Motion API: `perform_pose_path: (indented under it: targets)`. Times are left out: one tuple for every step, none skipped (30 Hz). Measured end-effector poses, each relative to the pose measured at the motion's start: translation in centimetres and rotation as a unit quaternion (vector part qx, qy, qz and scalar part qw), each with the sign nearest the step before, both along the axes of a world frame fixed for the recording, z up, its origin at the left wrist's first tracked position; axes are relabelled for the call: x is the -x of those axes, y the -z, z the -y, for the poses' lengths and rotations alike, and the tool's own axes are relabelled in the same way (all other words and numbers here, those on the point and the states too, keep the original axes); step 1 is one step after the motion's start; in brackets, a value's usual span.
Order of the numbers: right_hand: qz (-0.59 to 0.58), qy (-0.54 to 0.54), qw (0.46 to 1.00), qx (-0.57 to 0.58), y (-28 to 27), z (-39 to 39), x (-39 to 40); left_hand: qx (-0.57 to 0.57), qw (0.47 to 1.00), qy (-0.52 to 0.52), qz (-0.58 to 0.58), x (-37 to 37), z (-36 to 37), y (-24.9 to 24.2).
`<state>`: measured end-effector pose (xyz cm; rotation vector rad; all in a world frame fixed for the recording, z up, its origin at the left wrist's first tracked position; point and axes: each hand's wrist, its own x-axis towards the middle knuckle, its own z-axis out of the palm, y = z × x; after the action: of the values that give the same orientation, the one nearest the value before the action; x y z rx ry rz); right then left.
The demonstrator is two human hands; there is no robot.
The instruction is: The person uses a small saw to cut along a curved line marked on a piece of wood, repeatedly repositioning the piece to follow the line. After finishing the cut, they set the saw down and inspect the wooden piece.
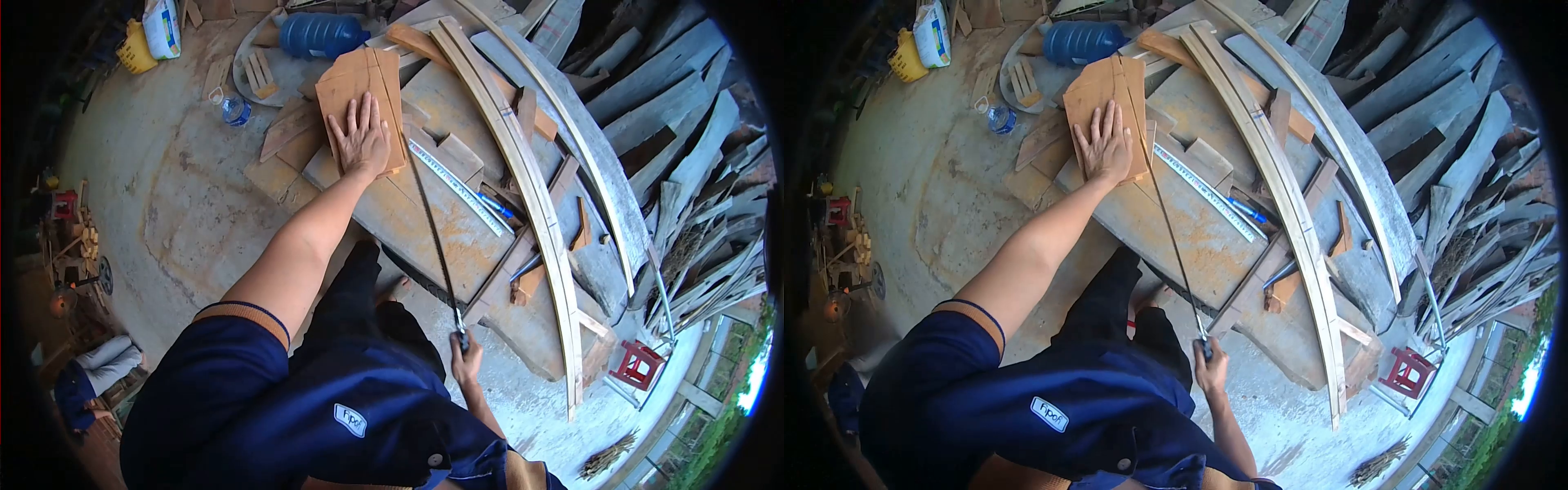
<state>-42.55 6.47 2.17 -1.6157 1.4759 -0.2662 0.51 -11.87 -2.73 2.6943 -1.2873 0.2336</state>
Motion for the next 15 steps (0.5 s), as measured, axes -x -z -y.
perform_pose_path:
  targets:
    - [-0.015, -0.004, 1.000, 0.019, -0.8, 0.4, 0.9, -0.003, 1.000, 0.002, 0.002, 0.1, -0.1, -0.3]
    - [-0.032, -0.007, 0.999, 0.039, -1.6, 0.6, 1.5, -0.001, 1.000, 0.005, -0.002, 0.2, -0.2, -0.4]
    - [-0.046, -0.002, 0.996, 0.073, -2.2, 1.5, 0.9, -0.003, 1.000, 0.009, 0.003, 0.2, -0.3, -0.4]
    - [-0.056, 0.002, 0.992, 0.109, -2.8, 2.8, -0.4, -0.003, 1.000, 0.012, 0.010, 0.1, -0.2, -0.5]
    - [-0.079, 0.004, 0.988, 0.135, -1.5, 3.6, -0.6, -0.008, 1.000, 0.010, -0.001, 0.1, -0.2, -0.8]
    - [-0.097, 0.003, 0.982, 0.161, 0.5, 4.8, -1.2, 0.002, 1.000, 0.006, 0.004, 0.3, -0.1, -0.8]
    - [-0.138, -0.016, 0.974, 0.178, 1.4, 6.4, -2.1, 0.021, 1.000, 0.015, -0.006, 0.2, -0.4, -0.8]
    - [-0.127, -0.019, 0.974, 0.185, 2.3, 7.8, -3.1, 0.037, 0.999, 0.026, -0.015, 0.0, -0.7, -0.7]
    - [-0.165, -0.018, 0.965, 0.202, 2.8, 9.3, -4.2, 0.059, 0.998, 0.031, -0.022, -0.1, -0.9, -0.6]
    - [-0.204, -0.015, 0.954, 0.219, 3.3, 10.7, -5.2, 0.078, 0.996, 0.038, -0.033, -0.3, -1.2, -0.6]
    - [-0.197, -0.023, 0.956, 0.219, 3.8, 12.2, -5.8, 0.094, 0.994, 0.045, -0.043, -0.4, -1.4, -0.7]
    - [-0.193, -0.025, 0.955, 0.223, 3.9, 13.4, -6.3, 0.110, 0.991, 0.050, -0.054, -0.4, -1.7, -0.9]
    - [-0.171, -0.045, 0.951, 0.253, 4.0, 14.5, -6.7, 0.113, 0.991, 0.046, -0.052, -0.4, -2.0, -1.1]
    - [-0.149, -0.065, 0.945, 0.282, 4.0, 15.5, -7.0, 0.129, 0.989, 0.029, -0.062, -0.4, -2.3, -1.2]
    - [-0.146, -0.082, 0.955, 0.244, 4.2, 16.2, -7.0, 0.144, 0.987, 0.012, -0.074, -0.5, -2.5, -1.3]
